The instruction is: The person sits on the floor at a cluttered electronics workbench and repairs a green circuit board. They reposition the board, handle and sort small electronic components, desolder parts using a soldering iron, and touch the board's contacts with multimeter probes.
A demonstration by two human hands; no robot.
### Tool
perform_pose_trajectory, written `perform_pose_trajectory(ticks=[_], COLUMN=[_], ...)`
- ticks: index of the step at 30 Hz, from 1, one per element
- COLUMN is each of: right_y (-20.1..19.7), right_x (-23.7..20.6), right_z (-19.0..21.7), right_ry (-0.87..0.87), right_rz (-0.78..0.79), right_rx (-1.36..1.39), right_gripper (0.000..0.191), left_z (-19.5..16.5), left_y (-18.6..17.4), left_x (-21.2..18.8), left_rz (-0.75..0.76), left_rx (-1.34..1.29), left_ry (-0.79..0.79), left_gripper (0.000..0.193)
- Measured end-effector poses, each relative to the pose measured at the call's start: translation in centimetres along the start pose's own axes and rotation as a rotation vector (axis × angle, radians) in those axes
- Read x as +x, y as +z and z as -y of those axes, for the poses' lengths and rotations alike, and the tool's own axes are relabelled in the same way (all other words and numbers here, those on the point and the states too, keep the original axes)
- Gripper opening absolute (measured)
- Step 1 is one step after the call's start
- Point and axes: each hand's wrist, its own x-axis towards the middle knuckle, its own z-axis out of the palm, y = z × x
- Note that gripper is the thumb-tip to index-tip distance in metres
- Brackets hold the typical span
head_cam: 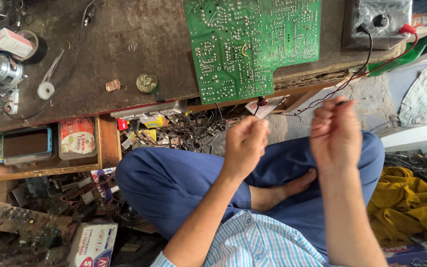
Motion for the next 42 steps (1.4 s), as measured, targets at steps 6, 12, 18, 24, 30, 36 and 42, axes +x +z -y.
perform_pose_trajectory(ticks=[6,12,18,24,30,36,42], right_y=[2.2,7.6,16.7,15.1,8.5,5.5,3.9], right_x=[-0.3,2.2,9.0,4.4,-1.7,-3.1,-2.9], right_z=[0.3,-12.5,-22.8,-17.4,-11.7,-7.0,-4.4], right_ry=[0.008,0.276,-0.158,0.048,0.502,0.47,0.326], right_rz=[0.013,0.628,0.882,0.465,0.022,-0.009,-0.038], right_rx=[-0.997,-1.703,-1.565,-1.34,-0.729,-0.484,-0.414], right_gripper=[0.023,0.026,0.031,0.023,0.022,0.023,0.013], left_z=[-0.5,-3.7,-7.3,-8.7,-7.7,-6.5,-4.8], left_y=[-5.7,-13.3,-17.1,-15.7,-11.2,-6.8,-3.0], left_x=[-4.1,-8.1,-7.9,-6.3,-2.1,0.1,1.2], left_rz=[-0.087,-0.335,-0.423,-0.344,-0.06,0.167,0.213], left_rx=[0.012,0.021,0.09,0.281,0.544,0.551,0.453], left_ry=[-0.04,0.151,0.356,0.545,0.694,0.651,0.526], left_gripper=[0.018,0.018,0.017,0.016,0.024,0.024,0.025])
